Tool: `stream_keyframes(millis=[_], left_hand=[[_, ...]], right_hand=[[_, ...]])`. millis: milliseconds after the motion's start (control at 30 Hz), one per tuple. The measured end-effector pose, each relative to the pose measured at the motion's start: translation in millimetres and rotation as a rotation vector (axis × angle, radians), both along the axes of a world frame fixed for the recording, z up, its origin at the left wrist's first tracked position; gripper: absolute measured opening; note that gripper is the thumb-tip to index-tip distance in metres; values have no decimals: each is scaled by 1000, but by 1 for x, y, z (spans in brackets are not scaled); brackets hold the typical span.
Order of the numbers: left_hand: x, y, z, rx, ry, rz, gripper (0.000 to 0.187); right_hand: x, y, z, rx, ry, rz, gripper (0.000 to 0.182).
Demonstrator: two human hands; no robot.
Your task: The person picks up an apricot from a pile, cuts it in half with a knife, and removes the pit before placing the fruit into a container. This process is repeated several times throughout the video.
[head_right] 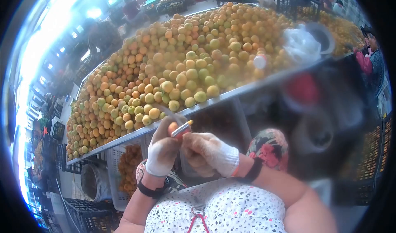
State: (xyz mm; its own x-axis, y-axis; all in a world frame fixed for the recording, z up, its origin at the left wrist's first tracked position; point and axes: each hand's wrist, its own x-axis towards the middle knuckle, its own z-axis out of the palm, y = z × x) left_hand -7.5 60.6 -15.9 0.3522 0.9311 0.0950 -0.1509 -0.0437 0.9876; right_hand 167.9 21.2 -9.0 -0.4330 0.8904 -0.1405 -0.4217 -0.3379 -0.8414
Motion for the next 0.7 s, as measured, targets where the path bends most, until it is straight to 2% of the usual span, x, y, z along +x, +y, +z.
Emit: stream_keyframes(millis=[33,67,100,133,167,200,233,300,333,400,467,500,567,667,700], left_hand=[[-1,2,-2,-10,-3,3,51],[1,4,-6,-16,-122,72,50],[3,4,-10,-29,-242,137,48],[-8,5,-3,-128,-258,108,49],[-14,6,-1,-205,-534,-7,51],[-15,3,4,-185,-553,-22,52],[-14,-3,13,-163,-571,-33,53],[-9,-12,21,-130,-525,-16,57],[-7,-16,25,-129,-520,27,58],[-4,-22,31,-119,-518,66,59],[-3,-27,35,-78,-491,4,45],[-3,-30,38,-72,-493,2,45],[-3,-34,42,-30,-394,38,58],[-1,-38,45,-8,-374,67,57],[0,-38,45,-4,-373,66,57]], right_hand=[[5,-2,5,-159,102,207,32],[2,-5,5,-69,34,145,23],[-1,-9,7,-91,28,135,23],[-3,-10,11,4,29,19,19],[-1,-9,14,109,28,-95,14],[6,2,-6,4,150,9,9],[3,0,-18,-6,147,7,9],[-7,-5,-29,514,-205,-227,10],[-9,-7,-29,602,-282,-253,9],[-8,-14,-21,623,-347,-257,9],[-10,-18,-19,642,-410,-260,9],[-13,-18,-22,637,-350,-275,9],[-12,-20,-19,636,-292,-290,9],[-8,-24,-10,665,-431,-291,10],[-8,-23,-13,744,-526,-318,11]])
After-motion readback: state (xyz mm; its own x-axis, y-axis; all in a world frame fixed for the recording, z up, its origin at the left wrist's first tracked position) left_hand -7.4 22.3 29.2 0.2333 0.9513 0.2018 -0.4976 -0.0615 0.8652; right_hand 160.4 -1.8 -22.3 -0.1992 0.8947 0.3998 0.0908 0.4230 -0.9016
